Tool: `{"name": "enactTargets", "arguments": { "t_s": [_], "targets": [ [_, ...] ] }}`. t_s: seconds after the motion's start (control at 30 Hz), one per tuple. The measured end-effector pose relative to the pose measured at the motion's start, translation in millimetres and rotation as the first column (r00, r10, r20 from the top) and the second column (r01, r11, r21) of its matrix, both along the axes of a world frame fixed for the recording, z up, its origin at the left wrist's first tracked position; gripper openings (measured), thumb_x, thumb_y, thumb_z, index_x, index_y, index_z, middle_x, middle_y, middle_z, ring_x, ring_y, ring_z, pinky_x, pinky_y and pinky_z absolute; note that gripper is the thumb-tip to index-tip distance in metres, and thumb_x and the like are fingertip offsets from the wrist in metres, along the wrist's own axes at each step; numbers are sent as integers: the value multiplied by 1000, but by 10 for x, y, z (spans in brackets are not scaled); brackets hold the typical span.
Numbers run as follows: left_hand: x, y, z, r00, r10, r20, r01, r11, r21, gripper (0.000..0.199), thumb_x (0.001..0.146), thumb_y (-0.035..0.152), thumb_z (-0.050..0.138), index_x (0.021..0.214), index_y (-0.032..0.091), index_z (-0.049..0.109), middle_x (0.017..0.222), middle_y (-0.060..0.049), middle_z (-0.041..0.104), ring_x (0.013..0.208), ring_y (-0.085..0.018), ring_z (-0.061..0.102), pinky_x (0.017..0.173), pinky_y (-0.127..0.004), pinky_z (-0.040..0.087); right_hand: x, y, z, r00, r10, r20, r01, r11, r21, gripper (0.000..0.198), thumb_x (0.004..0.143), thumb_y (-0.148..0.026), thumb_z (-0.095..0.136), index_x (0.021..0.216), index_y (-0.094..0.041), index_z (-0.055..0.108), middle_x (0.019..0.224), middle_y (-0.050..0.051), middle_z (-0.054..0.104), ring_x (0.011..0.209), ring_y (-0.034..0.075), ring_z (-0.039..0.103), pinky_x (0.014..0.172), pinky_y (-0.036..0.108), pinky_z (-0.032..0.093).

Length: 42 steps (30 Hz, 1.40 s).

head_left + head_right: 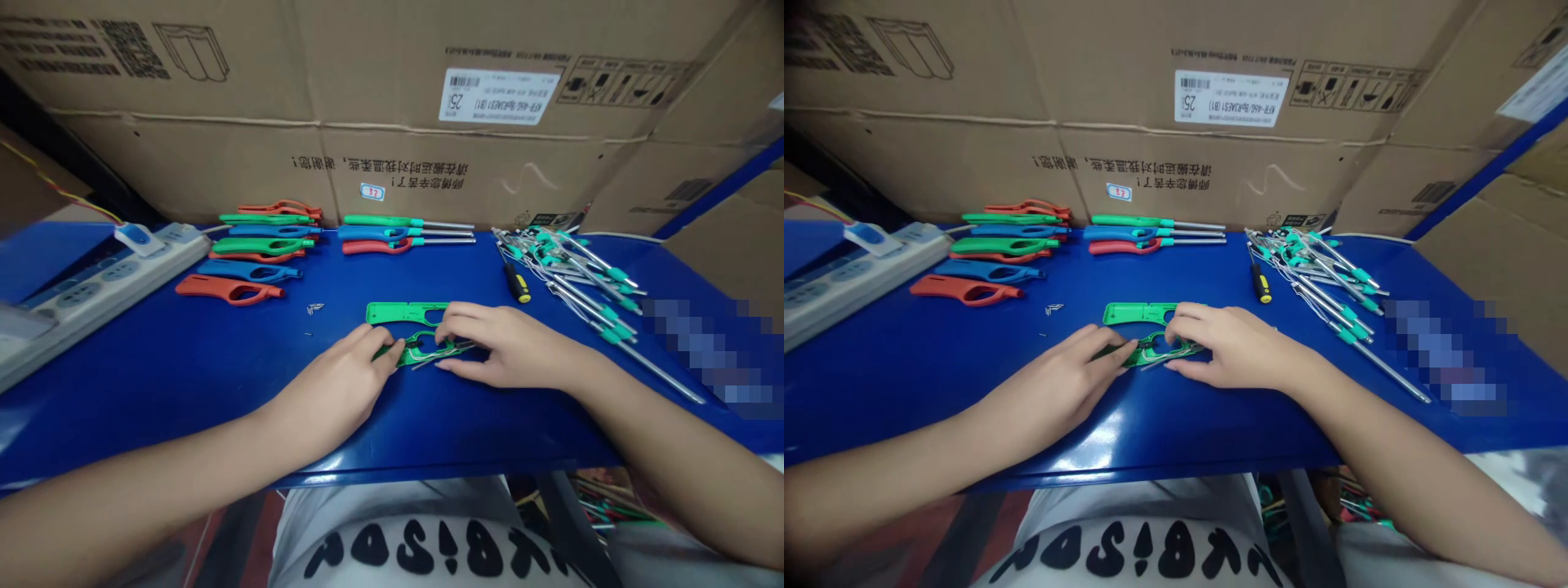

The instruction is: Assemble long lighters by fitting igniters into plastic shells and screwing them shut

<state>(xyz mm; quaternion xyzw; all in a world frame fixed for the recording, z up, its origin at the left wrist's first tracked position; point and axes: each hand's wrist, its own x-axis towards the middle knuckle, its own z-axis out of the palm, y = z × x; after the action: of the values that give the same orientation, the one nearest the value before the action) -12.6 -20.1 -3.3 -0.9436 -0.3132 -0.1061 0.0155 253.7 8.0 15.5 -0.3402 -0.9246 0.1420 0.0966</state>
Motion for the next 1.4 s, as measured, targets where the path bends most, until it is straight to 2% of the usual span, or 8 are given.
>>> {"name": "enactTargets", "arguments": {
  "t_s": [0.27, 0.37, 0.47, 0.57, 0.73, 1.07, 1.23, 1.4],
  "targets": [
    [-15, 23, -33, 999, 18, 36, -17, 999, -34, 46, 101, 11, 42, 147, 4, 48, 112, -16, 65, 102, -27, 60, 92, -44, 58, -78, -1, -140, 995, 102, 17, -103, 994, 47, 13, 101, -31, 54, 108, -23, 62, 115, 6, 63, 88, 16, 63, 70, 27, 45],
    [-18, 28, -28, 999, 18, 40, -16, 999, -52, 45, 102, 12, 41, 145, 6, 50, 112, -15, 63, 102, -26, 59, 91, -43, 58, -88, 28, -168, 989, 86, -121, -90, 995, -31, 11, 101, -28, 54, 101, -21, 62, 106, 6, 64, 89, 16, 62, 72, 26, 45],
    [-17, 28, -18, 1000, 0, 25, 1, 999, -48, 42, 102, 12, 42, 141, 8, 56, 109, -15, 62, 100, -26, 58, 90, -43, 58, -81, 68, -176, 957, -17, -290, -21, 992, -127, 11, 100, -29, 57, 96, -20, 60, 86, 1, 61, 67, 11, 53, 63, 23, 42],
    [-18, 31, -11, 1000, -14, -2, 14, 999, -32, 39, 103, 14, 42, 137, 8, 60, 108, -15, 62, 96, -26, 57, 86, -42, 58, -65, 103, -181, 927, -144, -348, 46, 960, -275, 13, 100, -32, 58, 95, -20, 57, 62, -8, 46, 50, 8, 38, 52, 21, 34],
    [-9, 66, 6, 1000, 1, 25, 1, 996, -91, 35, 104, 16, 42, 129, 12, 67, 102, -13, 61, 92, -24, 58, 83, -39, 58, -63, 114, -206, 914, -185, -361, 29, 918, -396, 13, 99, -32, 57, 98, -20, 53, 63, -9, 41, 53, 8, 37, 51, 20, 31],
    [-38, 103, 29, 988, 28, 153, 2, 982, -190, 36, 102, 20, 52, 136, 16, 63, 109, -11, 66, 104, -25, 62, 91, -41, 57, -48, 110, -143, 961, -21, -275, -51, 967, -251, 11, 96, -24, 58, 94, -17, 67, 78, 1, 56, 67, 11, 49, 59, 22, 39],
    [-42, 102, 32, 990, -45, 137, 70, 981, -184, 41, 102, 11, 43, 133, 25, 65, 121, -10, 62, 110, -25, 56, 95, -41, 54, -38, 99, -111, 963, 17, -269, -83, 969, -234, 9, 94, -20, 58, 95, -18, 67, 79, 1, 58, 64, 11, 49, 58, 22, 40],
    [-48, 82, 17, 997, -45, 67, 55, 985, -163, 44, 99, 8, 44, 134, 24, 64, 124, -12, 59, 109, -27, 53, 95, -43, 54, -21, 92, -106, 962, 33, -271, -98, 968, -232, 9, 92, -15, 59, 94, -17, 68, 79, 1, 58, 63, 10, 48, 57, 21, 40]
  ]
}}
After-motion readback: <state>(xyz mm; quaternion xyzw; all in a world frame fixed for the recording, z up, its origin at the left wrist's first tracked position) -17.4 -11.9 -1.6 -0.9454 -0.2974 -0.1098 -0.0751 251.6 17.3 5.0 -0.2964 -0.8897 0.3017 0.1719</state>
